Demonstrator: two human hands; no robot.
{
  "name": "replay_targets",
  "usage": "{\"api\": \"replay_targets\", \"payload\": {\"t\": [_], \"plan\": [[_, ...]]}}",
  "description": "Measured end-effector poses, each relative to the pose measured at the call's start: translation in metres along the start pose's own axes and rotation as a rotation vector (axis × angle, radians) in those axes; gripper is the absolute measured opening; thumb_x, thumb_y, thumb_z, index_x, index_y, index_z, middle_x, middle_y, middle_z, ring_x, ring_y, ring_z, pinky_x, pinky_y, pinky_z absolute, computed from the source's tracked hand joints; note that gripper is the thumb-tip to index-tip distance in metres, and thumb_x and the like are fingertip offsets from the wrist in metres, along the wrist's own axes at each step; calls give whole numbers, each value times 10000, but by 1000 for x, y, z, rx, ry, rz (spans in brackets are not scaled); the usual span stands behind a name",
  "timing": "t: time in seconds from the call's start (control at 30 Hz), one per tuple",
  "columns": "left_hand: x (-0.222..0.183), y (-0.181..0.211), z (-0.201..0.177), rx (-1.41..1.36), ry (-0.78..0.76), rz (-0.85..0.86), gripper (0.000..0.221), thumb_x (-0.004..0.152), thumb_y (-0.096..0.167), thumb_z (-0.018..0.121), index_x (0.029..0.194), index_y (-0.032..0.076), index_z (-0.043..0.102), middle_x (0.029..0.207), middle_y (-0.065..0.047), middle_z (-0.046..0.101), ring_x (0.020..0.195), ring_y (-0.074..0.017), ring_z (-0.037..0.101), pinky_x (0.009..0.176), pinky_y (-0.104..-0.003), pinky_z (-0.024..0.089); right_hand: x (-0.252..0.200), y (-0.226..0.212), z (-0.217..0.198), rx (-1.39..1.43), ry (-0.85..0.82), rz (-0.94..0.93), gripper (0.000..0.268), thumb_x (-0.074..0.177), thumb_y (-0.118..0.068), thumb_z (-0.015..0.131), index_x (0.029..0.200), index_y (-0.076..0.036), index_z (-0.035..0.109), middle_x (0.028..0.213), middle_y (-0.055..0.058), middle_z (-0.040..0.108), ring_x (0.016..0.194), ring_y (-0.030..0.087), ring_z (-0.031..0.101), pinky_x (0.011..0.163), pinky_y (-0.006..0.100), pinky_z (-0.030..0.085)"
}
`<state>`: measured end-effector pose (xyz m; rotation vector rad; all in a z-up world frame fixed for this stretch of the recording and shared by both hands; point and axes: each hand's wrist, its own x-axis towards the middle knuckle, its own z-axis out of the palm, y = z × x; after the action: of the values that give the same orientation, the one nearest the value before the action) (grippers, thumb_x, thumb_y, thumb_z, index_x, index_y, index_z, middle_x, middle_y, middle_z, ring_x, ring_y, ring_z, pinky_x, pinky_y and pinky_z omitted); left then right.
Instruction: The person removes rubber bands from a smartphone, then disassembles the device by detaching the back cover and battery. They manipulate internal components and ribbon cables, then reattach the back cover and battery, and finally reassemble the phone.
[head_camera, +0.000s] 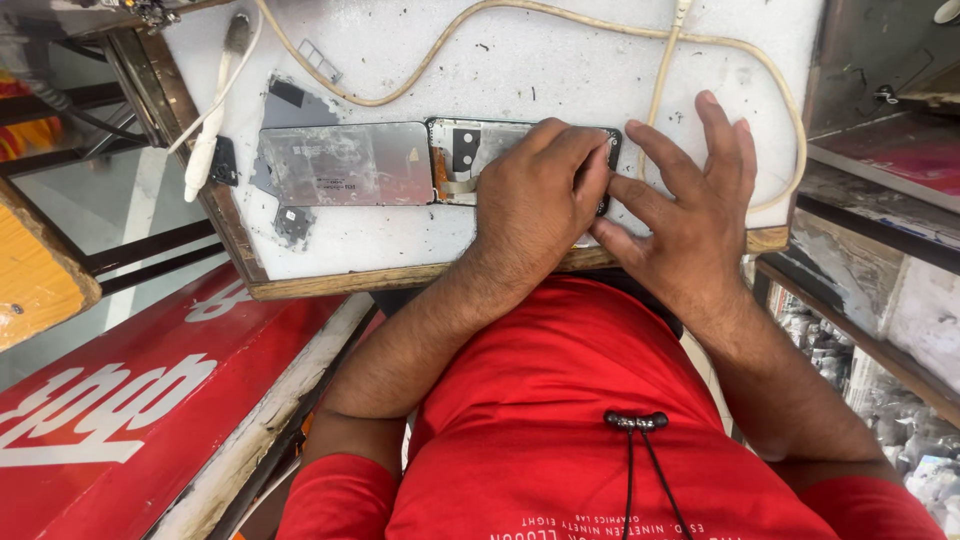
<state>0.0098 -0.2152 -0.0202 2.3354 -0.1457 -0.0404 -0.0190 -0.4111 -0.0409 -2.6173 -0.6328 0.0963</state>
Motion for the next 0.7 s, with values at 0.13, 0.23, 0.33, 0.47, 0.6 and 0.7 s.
{"api": "replay_targets", "payload": {"t": [0.13, 0.23, 0.33, 0.47, 0.6, 0.7], "plan": [[0, -2, 4, -3, 29, 14, 135, 986, 187, 725, 1066, 79, 715, 910, -20, 695, 742, -119, 719, 628, -267, 600, 0, 1, 2, 3, -5, -8, 433, 813, -449, 992, 1100, -186, 801, 1608, 49, 535, 1607, 376, 186, 1297, 724, 140], [0, -4, 14, 30, 52, 6, 126, 964, 194, 747, 982, 77, 705, 817, -19, 654, 632, -107, 656, 523, -273, 546, -2, 2, 1, -4, -16, -3, 425, 824, -450, 990, 1094, -184, 797, 1608, 31, 546, 1615, 366, 190, 1306, 715, 136], [3, -11, 19, 74, 36, -21, 105, 971, 142, 731, 901, 87, 675, 741, -9, 604, 568, -86, 605, 439, -254, 502, 0, 0, 1, -1, -19, 1, 438, 823, -463, 985, 1109, -187, 801, 1607, 26, 553, 1614, 364, 194, 1303, 716, 136], [5, -18, 19, 14, 82, -82, 135, 972, 122, 708, 862, 104, 633, 750, 8, 607, 571, -48, 604, 422, -215, 490, 1, -1, -2, 23, -15, -2, 460, 800, -466, 983, 1123, -188, 807, 1592, 32, 554, 1598, 372, 205, 1291, 712, 141], [-1, -14, 15, -40, 112, 30, 74, 973, 162, 717, 928, 128, 670, 778, 21, 638, 631, -54, 637, 492, -226, 516, 1, -2, -1, 28, -18, 18, 452, 782, -453, 981, 1099, -186, 802, 1586, 30, 556, 1591, 368, 224, 1293, 702, 145], [-2, -8, 12, -7, 77, 20, 87, 962, 201, 739, 935, 130, 697, 758, 21, 645, 605, -75, 630, 496, -259, 502, 1, -2, 0, 24, -17, 24, 429, 800, -442, 985, 1091, -185, 803, 1595, 24, 561, 1596, 358, 231, 1297, 693, 137]]}}
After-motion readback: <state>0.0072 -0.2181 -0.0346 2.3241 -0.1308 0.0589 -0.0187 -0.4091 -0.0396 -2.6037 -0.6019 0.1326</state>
